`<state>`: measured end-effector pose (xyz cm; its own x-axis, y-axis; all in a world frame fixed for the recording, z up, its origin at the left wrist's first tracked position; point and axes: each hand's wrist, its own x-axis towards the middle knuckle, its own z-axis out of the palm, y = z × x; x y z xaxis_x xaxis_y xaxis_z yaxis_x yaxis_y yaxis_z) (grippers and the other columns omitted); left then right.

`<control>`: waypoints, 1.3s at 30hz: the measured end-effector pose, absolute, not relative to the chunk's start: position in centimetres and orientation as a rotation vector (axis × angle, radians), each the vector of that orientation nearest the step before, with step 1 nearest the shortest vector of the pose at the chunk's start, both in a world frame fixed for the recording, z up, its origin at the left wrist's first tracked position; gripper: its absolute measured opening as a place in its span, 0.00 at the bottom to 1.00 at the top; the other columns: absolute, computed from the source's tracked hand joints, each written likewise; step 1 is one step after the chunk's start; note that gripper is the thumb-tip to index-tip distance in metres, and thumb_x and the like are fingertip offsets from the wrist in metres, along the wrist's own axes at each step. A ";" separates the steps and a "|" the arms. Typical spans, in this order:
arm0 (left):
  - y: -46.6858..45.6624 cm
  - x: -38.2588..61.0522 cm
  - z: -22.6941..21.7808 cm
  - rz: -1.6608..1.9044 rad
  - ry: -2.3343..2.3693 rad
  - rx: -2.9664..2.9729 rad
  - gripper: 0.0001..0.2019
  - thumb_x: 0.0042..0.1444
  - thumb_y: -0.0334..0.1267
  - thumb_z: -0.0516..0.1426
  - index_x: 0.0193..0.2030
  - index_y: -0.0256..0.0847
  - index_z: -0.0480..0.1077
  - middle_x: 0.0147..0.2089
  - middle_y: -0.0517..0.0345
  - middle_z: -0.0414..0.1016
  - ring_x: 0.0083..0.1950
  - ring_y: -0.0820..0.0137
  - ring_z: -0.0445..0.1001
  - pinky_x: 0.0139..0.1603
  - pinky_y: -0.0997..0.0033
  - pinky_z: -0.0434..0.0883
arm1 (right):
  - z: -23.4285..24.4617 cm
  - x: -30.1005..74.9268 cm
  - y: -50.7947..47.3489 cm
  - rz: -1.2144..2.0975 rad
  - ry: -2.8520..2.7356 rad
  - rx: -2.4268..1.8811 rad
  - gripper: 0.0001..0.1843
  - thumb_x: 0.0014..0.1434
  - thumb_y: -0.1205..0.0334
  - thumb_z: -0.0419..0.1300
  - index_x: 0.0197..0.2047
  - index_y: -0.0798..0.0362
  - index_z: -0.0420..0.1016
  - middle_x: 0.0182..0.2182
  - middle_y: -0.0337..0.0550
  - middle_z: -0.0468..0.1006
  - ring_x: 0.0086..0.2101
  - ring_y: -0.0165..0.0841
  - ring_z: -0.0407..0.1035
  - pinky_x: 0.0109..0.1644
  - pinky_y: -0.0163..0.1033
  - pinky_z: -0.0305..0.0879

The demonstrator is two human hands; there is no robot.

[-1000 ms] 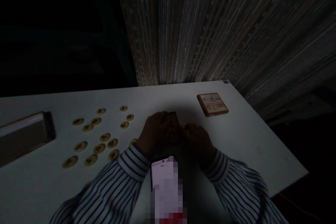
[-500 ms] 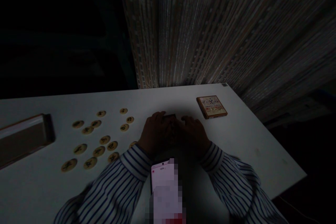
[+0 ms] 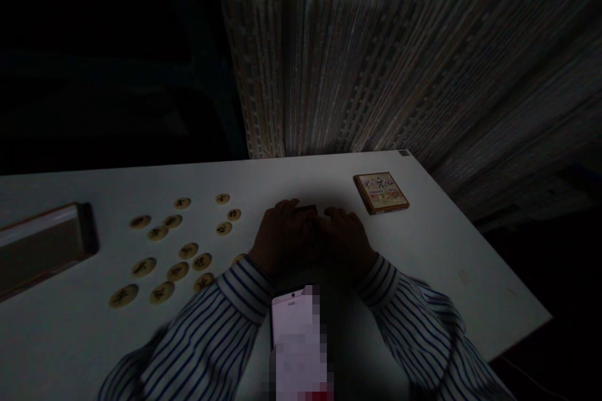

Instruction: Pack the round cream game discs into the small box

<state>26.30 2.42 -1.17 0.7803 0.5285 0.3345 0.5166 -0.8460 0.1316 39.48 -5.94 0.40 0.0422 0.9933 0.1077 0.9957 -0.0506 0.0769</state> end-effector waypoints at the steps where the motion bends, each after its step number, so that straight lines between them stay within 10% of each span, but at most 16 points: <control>1: 2.4 26.3 -1.2 0.562 0.863 2.938 0.15 0.55 0.38 0.47 0.48 0.42 0.65 0.53 0.47 0.62 0.53 0.59 0.59 0.46 0.56 0.63 | 0.5 39.5 -5.9 -0.201 -2.149 -2.257 0.21 0.60 0.55 0.43 0.54 0.49 0.59 0.45 0.51 0.66 0.41 0.37 0.60 0.40 0.41 0.51; 39: 2.1 25.6 -0.9 0.572 0.796 2.922 0.16 0.55 0.39 0.48 0.50 0.42 0.64 0.52 0.46 0.64 0.51 0.59 0.61 0.46 0.55 0.63 | 0.9 39.8 -7.1 -0.188 -2.165 -2.218 0.17 0.59 0.56 0.45 0.51 0.47 0.64 0.45 0.48 0.67 0.41 0.36 0.59 0.39 0.40 0.50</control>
